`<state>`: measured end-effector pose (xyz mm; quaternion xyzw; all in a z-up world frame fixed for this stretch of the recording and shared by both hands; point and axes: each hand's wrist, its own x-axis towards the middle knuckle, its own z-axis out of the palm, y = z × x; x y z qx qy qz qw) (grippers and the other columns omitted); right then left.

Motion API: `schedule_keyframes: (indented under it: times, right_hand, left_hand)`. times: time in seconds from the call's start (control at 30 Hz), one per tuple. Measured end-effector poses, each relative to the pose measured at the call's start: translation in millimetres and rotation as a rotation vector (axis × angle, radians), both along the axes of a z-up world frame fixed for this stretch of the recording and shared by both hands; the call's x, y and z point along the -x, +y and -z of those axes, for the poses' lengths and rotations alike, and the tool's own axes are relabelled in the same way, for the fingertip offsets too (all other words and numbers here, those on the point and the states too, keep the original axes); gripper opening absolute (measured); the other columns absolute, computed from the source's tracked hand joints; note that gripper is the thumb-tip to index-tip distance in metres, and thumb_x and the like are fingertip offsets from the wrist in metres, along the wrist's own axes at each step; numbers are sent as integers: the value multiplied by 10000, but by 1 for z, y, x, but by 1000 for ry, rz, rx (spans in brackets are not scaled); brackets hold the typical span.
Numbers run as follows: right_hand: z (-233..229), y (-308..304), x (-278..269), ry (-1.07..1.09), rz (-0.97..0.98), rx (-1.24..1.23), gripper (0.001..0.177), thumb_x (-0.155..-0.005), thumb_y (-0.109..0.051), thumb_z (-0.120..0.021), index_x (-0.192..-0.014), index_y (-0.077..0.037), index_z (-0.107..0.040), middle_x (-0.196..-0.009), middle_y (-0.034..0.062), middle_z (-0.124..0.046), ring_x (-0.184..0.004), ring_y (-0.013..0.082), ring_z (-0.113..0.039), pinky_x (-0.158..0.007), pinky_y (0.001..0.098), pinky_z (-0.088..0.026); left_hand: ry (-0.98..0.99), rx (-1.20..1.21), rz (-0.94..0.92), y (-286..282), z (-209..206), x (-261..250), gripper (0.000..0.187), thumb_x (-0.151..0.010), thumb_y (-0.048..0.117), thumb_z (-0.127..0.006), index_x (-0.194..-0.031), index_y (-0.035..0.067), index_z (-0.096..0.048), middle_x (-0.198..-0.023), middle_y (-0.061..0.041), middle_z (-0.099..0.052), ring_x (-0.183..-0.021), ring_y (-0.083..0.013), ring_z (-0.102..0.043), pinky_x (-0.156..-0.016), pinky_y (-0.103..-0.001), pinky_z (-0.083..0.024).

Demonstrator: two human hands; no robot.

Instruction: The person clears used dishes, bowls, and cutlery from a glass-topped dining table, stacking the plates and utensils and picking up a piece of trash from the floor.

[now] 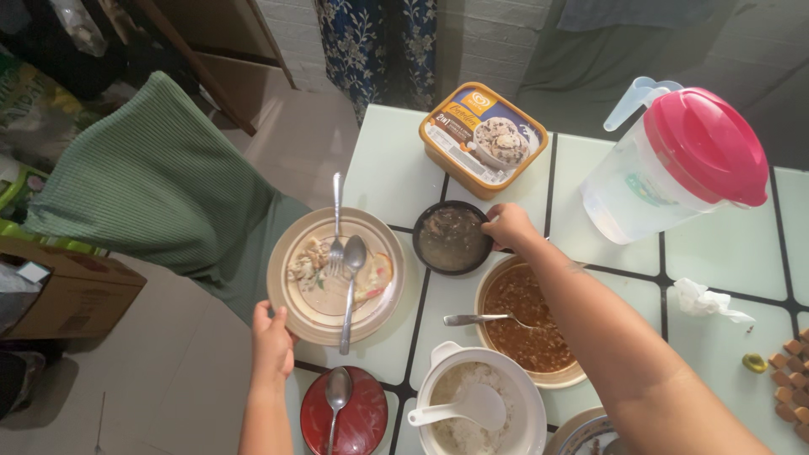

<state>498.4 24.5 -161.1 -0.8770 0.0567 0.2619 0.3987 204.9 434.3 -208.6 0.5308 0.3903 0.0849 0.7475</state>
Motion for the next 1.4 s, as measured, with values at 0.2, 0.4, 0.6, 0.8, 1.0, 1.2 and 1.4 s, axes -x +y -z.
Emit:
schedule_keyframes:
  times: [0.2, 0.4, 0.6, 0.8, 1.0, 1.2, 1.4]
  right_hand:
    - [-22, 12, 8, -153, -27, -97, 237, -843, -64, -725, -1059, 33, -703, -729, 158, -719, -575, 190, -714, -558, 326, -585]
    - [-85, -10, 26, -213, -79, -142, 218, -841, -52, -701, -1055, -13, -718, -725, 92, -721, -587, 148, -664, -555, 309, -551]
    - [-147, -83, 76, -196, -51, -117, 245, -847, -58, -690, -1089, -24, -721, -730, 65, -731, -608, 131, -674, -574, 284, -564]
    - [-166, -196, 141, -193, 74, 29, 251, -865, -53, -674, -1108, -16, -725, -729, 123, -744, -595, 161, -654, -587, 307, -544]
    - [-121, -293, 198, -171, 288, 37, 237, -865, -56, -689, -1088, 11, -732, -787, 136, -744, -607, 172, -672, -574, 311, -565]
    - [-75, -341, 238, -206, 436, -53, 247, -870, -59, -689, -1095, 39, -714, -780, 134, -735, -597, 187, -690, -540, 321, -562]
    - [-73, -362, 273, -232, 444, -34, 276, -855, -43, -679, -1114, 41, -725, -788, 118, -757, -610, 177, -699, -551, 296, -569]
  left_hand:
    - [-98, -15, -88, 15, 4, 12, 244, -1069, 132, -435, -1309, 93, -415, -1231, -161, -600, -1017, -249, -651, -823, -460, -580]
    - [-114, -41, -105, 16, -17, 23, 253, -1080, 111, -438, -1329, 129, -396, -1261, -144, -585, -1039, -241, -638, -833, -459, -568]
    - [-152, -7, 0, -17, -67, 19, 231, -1075, 96, -422, -1305, 104, -394, -1281, -161, -591, -1078, -268, -647, -886, -497, -571]
    - [-175, -27, 122, -63, -111, 17, 253, -1060, 91, -418, -1310, 98, -381, -1286, -153, -593, -1099, -262, -645, -903, -516, -574]
    - [-189, 15, 231, -116, -133, 26, 248, -1067, 108, -437, -1311, 83, -397, -1223, -159, -620, -1033, -284, -663, -855, -506, -579]
    - [-211, 86, 260, -172, -144, 41, 242, -1055, 105, -450, -1294, 97, -412, -1164, -152, -633, -976, -281, -680, -807, -489, -591]
    - [-131, 80, 285, -214, -155, 66, 229, -1061, 127, -430, -1288, 111, -404, -1103, -170, -648, -859, -258, -702, -733, -450, -592]
